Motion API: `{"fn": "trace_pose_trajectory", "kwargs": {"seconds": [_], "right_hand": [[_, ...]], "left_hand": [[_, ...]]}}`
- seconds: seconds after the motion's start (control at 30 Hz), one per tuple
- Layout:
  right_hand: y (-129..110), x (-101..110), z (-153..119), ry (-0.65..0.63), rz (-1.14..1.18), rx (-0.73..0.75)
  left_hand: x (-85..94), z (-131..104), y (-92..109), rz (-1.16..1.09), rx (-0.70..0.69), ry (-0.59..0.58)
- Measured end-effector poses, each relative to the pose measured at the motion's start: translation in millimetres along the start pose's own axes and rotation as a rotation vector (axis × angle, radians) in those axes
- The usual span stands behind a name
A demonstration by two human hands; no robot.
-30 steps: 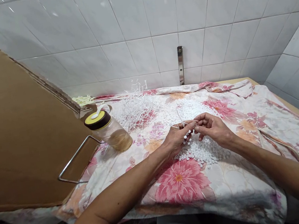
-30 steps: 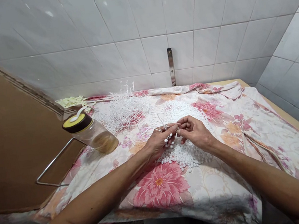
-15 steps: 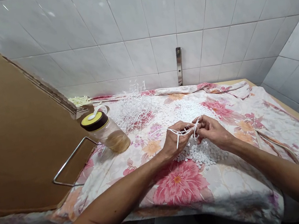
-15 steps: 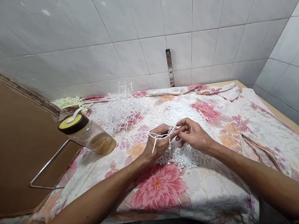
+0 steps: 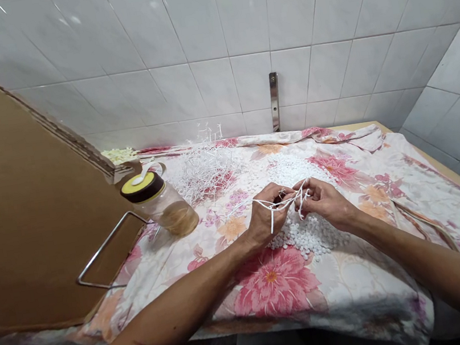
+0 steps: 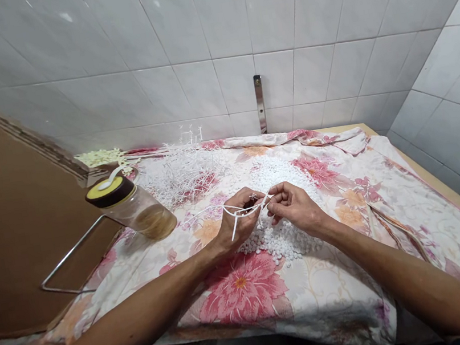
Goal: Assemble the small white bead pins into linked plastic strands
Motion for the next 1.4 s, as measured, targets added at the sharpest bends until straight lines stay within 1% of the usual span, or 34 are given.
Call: {"fn": "trace_pose_trajectory", "kwargs": {"seconds": [0.1, 0.17, 0.3, 0.4, 0.47, 0.53, 0.6, 0.63, 0.67, 0.73, 0.8, 0.87, 0.93, 1.13, 1.27, 1.4], "right_hand": [[1, 0, -2, 0.053, -0.097, 0.111], [3, 0, -5, 0.064, -0.199, 0.203], [5, 1, -7, 0.051, -0.393, 0.390], [3, 0, -9, 0.026, -0.480, 0.468], [1, -3, -12, -0.003, -0.549, 0.508], [-2, -8, -16, -0.077, -0.617, 0.526], [-4, -11, -19, -0.167, -0.655, 0.521], [-5, -11, -20, -0.191, -0.666, 0.518], [-7, -10, -19, -0.187, -0.672, 0.520], [-8, -5, -16, -0.117, -0.674, 0.519], [-9, 4, -12, -0.029, -0.675, 0.506], [-10, 12, -8, 0.035, -0.685, 0.498], [-12, 18, -5, 0.074, -0.719, 0.516], [-18, 33, 1, 0.139, -0.887, 0.648], [-20, 44, 7, 0.198, -0.931, 0.688], [-22, 57, 12, 0.257, -0.949, 0.690]], "left_hand": [[-0.9, 1, -2, 0.016, 0.017, -0.013], [-2.6, 1, -4, -0.010, 0.043, -0.029], [-6.9, 0, -6, -0.078, 0.117, -0.037], [-7.6, 0, -5, -0.093, 0.122, -0.032], [-4.9, 3, -6, -0.106, 0.121, -0.028], [0.6, 11, -11, -0.125, 0.198, -0.006], [7.4, 21, -20, -0.170, 0.352, 0.034], [10.4, 26, -24, -0.225, 0.409, 0.052], [12.7, 31, -28, -0.311, 0.439, 0.059], [14.2, 36, -33, -0.479, 0.488, 0.006], [12.5, 35, -33, -0.598, 0.534, -0.073], [9.0, 32, -31, -0.662, 0.570, -0.137], [5.5, 28, -29, -0.705, 0.583, -0.175], [1.0, 23, -28, -0.745, 0.599, -0.214], [1.5, 22, -28, -0.729, 0.591, -0.241], [3.3, 21, -27, -0.700, 0.575, -0.261]]}}
Point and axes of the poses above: each hand's wrist, its own z-axis towards the middle knuckle, its own x-axis out of the back of the hand, y = z × x, the point moved 1 cm from there along z, towards the middle knuckle, and after that the axes turned 14 degrees about z, right-handed, at the moved point
